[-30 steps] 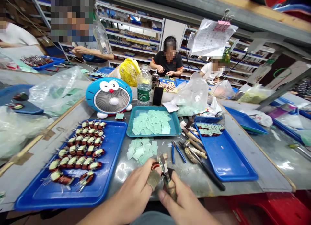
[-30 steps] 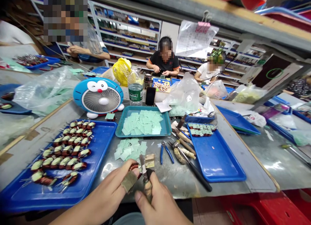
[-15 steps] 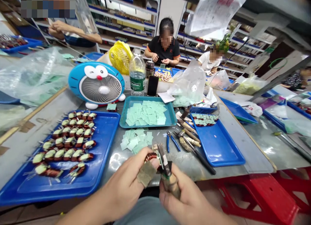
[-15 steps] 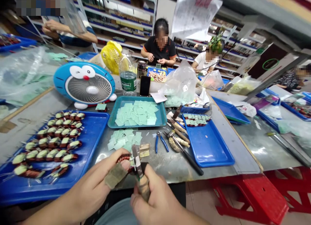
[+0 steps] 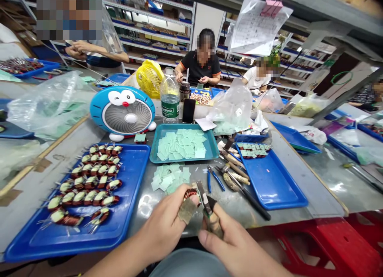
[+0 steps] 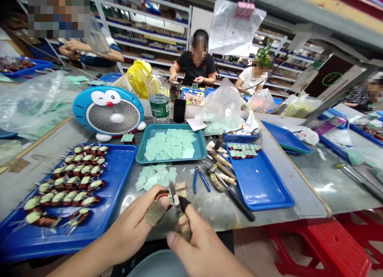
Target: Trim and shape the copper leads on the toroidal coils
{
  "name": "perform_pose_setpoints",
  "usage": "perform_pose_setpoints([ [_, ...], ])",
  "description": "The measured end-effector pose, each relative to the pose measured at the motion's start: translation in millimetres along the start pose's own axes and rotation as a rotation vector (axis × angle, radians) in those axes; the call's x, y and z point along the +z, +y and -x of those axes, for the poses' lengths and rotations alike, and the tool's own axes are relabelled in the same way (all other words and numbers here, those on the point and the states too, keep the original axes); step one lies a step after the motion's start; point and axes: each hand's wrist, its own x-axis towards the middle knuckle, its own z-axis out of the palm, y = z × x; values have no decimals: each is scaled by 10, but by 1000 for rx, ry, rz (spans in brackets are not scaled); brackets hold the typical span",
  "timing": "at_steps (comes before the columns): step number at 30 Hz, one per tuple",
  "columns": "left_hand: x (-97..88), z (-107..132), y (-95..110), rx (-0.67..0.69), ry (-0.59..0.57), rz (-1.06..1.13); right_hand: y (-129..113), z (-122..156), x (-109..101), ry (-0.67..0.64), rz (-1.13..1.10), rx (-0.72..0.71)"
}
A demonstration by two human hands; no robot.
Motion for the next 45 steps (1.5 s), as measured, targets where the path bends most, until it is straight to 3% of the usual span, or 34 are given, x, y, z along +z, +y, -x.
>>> perform_pose_setpoints([
  [7,86,21,-39,22,24,89,73,85,15,27,34,50],
  [13,61,48,-39,4,59,105,135,130,-15,-38,73,102],
  [22,116,52,-60,20,87,79,312,67,121,108,444,-27],
  [27,110,61,-99,24,103,69,330,71,137,97,423,-72],
  [32,130,34,-59,45,149,50,347,34,207,213,531,-114],
  [37,221,23,-108,-22,324,44,406,-95,261,462,771,-205],
  [41,192,7,-189,-61,270,332,341,-115,161,434,746,-250],
  [45,143,-53,-213,-149,201,950,378,5,-20,399,376,-74],
])
